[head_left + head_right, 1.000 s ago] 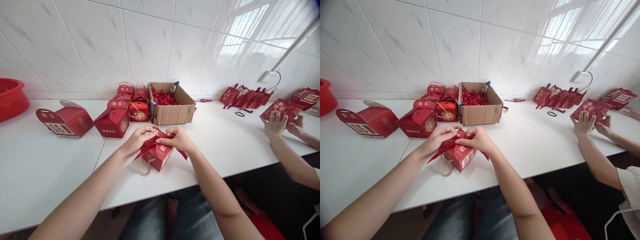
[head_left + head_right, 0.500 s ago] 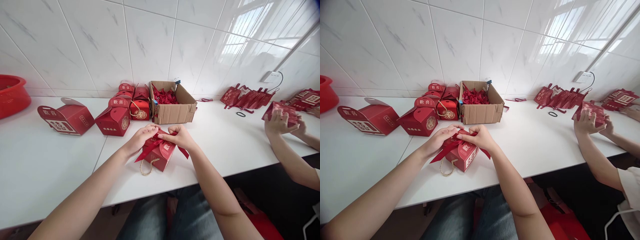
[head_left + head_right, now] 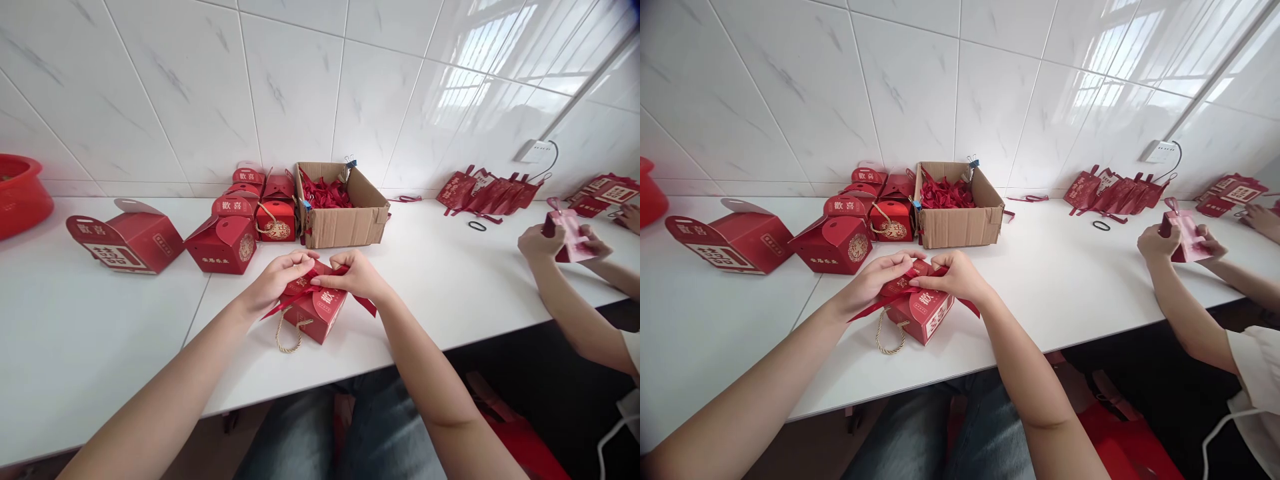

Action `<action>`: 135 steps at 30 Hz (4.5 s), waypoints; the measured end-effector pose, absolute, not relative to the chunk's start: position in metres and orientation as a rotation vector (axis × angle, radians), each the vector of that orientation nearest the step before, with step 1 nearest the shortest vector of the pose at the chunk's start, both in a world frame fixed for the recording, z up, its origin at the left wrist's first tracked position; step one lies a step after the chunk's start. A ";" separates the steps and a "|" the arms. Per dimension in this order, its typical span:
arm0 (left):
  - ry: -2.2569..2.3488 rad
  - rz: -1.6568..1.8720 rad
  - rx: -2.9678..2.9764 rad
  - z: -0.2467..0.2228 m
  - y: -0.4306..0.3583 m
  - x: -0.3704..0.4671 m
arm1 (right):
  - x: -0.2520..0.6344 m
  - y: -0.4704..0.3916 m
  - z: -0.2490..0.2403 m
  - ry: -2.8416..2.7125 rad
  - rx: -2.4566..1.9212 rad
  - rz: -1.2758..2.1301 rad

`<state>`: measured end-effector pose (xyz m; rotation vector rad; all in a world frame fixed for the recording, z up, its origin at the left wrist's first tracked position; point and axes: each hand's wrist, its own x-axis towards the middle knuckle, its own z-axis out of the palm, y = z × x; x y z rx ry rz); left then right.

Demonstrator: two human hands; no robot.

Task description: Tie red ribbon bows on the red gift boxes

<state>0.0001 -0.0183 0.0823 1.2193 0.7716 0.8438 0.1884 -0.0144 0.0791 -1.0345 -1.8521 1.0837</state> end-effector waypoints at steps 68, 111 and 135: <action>0.894 0.966 1.421 0.080 -0.015 -0.003 | 0.185 -0.019 0.071 -1.946 -1.030 0.976; 1.128 1.117 2.068 0.078 -0.027 0.006 | 0.193 -0.007 0.077 -1.477 -0.814 1.509; 0.999 0.989 1.956 0.073 -0.022 0.009 | 0.188 -0.002 0.070 -1.071 -0.772 1.825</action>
